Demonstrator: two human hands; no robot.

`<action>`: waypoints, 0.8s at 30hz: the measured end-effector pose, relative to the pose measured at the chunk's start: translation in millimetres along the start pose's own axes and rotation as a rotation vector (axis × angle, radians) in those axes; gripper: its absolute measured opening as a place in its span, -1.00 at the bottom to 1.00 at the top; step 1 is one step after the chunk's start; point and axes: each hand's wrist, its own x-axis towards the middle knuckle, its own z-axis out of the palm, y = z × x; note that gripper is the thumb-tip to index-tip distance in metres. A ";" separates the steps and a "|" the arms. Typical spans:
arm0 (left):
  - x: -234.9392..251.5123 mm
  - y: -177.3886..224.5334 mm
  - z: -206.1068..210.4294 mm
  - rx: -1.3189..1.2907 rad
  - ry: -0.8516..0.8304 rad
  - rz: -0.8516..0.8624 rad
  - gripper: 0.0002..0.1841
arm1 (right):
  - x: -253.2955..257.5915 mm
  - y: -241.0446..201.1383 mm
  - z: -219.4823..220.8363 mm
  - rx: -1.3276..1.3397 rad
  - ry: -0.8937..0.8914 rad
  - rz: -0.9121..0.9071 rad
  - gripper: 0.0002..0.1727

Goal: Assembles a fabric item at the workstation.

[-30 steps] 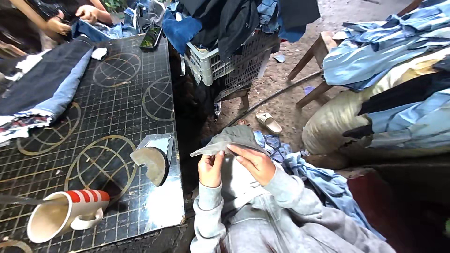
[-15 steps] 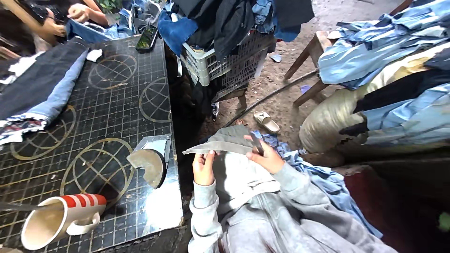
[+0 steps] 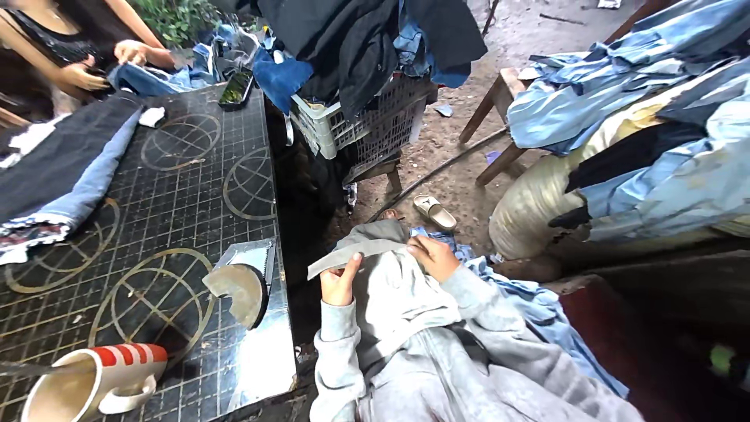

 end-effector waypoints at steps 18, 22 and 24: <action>-6.1 21.6 -16.4 0.005 0.093 -0.003 -0.87 | 60.1 -31.3 -4.4 -0.180 -0.507 0.301 -0.44; -6.8 19.7 -23.0 -0.029 0.022 0.022 -0.83 | 49.8 -40.1 -19.6 -0.145 -0.293 0.237 -0.31; -9.2 21.5 -23.5 -0.035 0.005 0.022 -0.82 | 40.4 -48.1 -22.7 -0.125 -0.170 0.083 -0.24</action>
